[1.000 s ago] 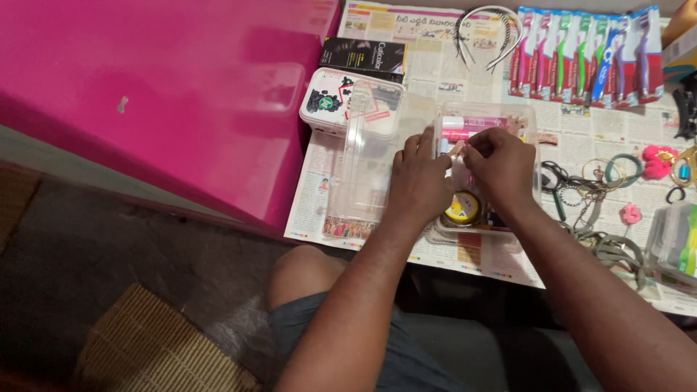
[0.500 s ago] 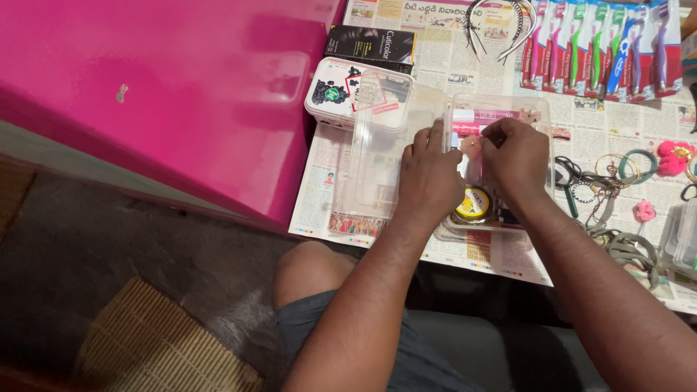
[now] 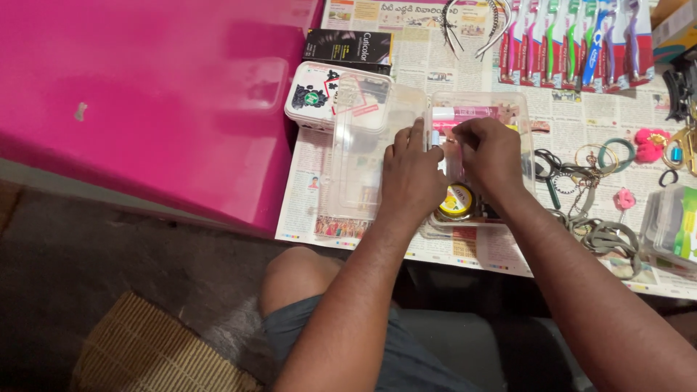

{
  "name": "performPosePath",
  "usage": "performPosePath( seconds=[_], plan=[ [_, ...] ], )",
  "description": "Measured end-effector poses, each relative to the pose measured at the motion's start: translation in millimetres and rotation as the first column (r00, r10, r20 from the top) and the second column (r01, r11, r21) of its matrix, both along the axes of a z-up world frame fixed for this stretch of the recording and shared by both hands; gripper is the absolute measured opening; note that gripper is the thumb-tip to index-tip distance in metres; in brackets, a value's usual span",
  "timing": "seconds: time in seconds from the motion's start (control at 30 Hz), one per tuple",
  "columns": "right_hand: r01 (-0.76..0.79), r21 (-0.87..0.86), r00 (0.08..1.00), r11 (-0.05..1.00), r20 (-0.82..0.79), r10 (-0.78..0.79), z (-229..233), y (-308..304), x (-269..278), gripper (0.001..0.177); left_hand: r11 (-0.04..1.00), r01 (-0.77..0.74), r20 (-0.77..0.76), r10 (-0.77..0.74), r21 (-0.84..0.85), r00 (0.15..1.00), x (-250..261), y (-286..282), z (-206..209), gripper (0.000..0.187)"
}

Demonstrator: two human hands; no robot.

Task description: The person organizes various small items, including lip balms, jewelry, and a small jar, into a clear plastic container. They pick up items from a newspaper-covered table, inspect them, and place them into the container.

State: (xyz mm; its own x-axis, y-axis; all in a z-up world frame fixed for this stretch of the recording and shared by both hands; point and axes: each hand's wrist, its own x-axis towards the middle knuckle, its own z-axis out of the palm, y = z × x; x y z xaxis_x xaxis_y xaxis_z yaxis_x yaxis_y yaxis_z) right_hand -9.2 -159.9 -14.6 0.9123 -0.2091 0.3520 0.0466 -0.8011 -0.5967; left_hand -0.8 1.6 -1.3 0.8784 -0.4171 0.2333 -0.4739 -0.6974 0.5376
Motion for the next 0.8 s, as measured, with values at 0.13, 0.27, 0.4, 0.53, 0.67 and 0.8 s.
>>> performPosePath(
  seconds=[0.13,0.27,0.4,0.53,0.67,0.8],
  plan=[
    [0.017,0.047,1.0,0.999,-0.021,-0.016,-2,-3,-2,0.017,1.0,0.012,-0.002,-0.012,0.026,1.0,0,0,1,0.028],
    [-0.007,-0.028,1.0,1.0,-0.028,0.006,0,-4,1,0.022,1.0,0.013,-0.013,-0.012,0.02,1.0,1,1,3,0.028],
    [-0.044,-0.157,0.999,0.987,-0.038,0.039,-2,-1,0,0.024,1.0,0.017,0.003,-0.017,0.011,1.0,0,1,2,0.03],
    [-0.029,-0.061,0.998,0.998,-0.063,0.025,1,-4,0,0.017,1.0,0.01,-0.017,-0.009,0.011,1.0,1,0,2,0.031],
    [0.111,0.034,0.965,0.993,-0.241,-0.1,4,-5,-4,0.018,1.0,0.007,-0.017,-0.006,0.03,1.0,0,1,-1,0.03],
    [0.093,-0.121,0.981,0.988,-0.156,-0.111,1,-4,-9,0.015,1.0,0.001,-0.008,-0.001,0.026,1.0,1,-1,-2,0.029]
  ],
)
